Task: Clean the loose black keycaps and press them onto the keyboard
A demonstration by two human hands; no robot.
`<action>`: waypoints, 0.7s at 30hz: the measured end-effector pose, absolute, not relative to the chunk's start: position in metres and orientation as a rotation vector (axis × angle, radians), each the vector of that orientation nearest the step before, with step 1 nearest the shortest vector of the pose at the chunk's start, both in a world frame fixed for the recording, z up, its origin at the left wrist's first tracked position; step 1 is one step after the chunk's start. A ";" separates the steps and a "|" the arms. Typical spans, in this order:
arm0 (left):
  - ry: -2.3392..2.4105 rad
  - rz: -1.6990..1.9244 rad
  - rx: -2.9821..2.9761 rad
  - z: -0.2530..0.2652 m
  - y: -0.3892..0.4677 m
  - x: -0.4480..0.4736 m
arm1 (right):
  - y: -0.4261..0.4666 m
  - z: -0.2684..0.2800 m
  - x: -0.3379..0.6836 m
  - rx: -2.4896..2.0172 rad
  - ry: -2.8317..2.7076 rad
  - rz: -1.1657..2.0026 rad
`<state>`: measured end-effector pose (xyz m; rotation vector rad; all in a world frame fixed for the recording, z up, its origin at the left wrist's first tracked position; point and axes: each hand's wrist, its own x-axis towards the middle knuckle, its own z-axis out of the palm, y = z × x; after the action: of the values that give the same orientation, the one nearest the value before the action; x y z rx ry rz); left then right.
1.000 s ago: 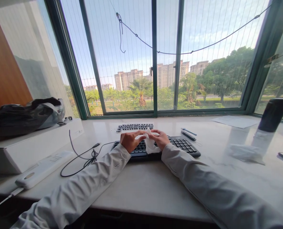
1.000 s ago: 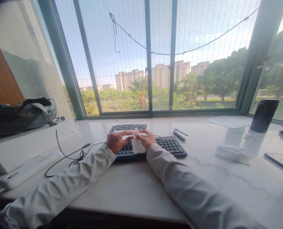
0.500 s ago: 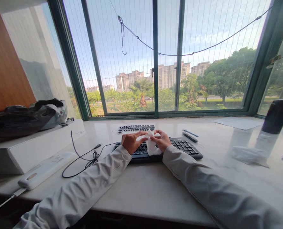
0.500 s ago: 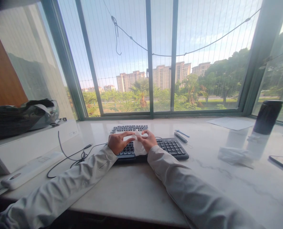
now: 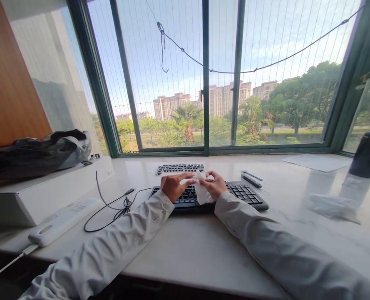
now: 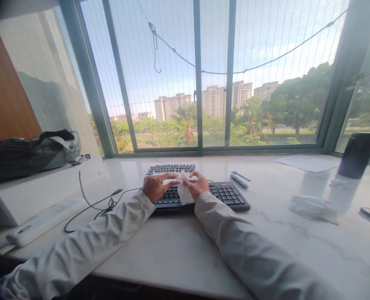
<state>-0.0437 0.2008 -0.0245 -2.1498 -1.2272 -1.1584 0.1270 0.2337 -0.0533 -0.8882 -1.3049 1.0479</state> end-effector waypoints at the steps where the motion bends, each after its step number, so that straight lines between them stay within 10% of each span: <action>1: -1.230 -1.170 -2.153 -0.024 0.200 -0.043 | 0.234 -0.054 0.127 -0.895 -1.309 1.042; 21: -1.215 -1.218 -2.140 -0.019 0.195 -0.043 | 0.243 -0.060 0.133 -0.977 -1.475 0.884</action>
<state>-0.0428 0.1949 -0.0185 -2.1403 -1.2149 -1.2178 0.1330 0.2433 -0.0603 -0.9768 -1.4754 0.8840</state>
